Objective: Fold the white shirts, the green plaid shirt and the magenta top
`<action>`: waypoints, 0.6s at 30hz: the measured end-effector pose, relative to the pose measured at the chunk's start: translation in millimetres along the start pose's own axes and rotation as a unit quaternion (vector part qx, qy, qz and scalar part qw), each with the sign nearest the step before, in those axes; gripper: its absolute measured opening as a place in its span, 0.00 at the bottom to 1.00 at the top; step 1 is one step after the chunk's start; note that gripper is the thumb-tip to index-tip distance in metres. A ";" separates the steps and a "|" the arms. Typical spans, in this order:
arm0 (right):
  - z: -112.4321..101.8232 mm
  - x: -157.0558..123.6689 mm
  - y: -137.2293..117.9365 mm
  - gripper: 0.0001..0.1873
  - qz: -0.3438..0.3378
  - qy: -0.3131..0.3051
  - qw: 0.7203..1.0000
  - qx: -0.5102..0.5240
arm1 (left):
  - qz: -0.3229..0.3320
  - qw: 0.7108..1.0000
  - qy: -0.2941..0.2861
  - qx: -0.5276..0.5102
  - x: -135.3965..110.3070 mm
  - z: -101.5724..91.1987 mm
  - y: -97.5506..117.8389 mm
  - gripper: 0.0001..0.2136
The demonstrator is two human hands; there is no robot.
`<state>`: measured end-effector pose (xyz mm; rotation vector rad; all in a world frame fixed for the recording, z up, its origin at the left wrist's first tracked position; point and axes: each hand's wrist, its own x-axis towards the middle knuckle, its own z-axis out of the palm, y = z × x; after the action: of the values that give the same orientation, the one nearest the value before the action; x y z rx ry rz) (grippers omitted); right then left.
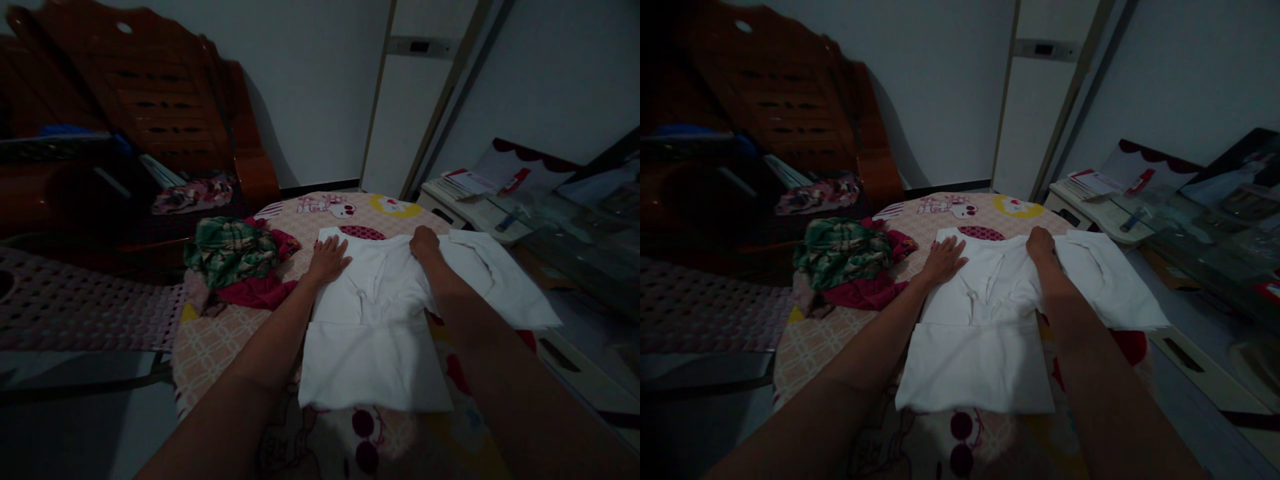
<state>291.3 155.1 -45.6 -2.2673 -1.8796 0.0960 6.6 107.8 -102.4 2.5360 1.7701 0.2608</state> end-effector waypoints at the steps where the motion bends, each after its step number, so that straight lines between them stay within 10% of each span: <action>1: 0.4 -2.3 -2.3 0.23 0.010 0.001 1.000 -0.002 | -0.001 1.000 0.000 -0.001 -0.2 -0.5 0.4 0.30; 12: -32.6 -39.8 3.8 0.19 0.004 0.029 0.997 0.072 | -0.010 0.998 0.040 -0.040 -0.2 -9.0 1.6 0.28; 18: -52.3 -96.3 32.1 0.15 0.057 0.059 0.973 0.216 | 0.108 0.990 0.023 -0.083 -0.3 -16.2 7.1 0.18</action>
<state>312.9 49.5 -7.7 -2.0272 -1.4921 0.3435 10.6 104.0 -85.6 2.6189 1.4185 0.4567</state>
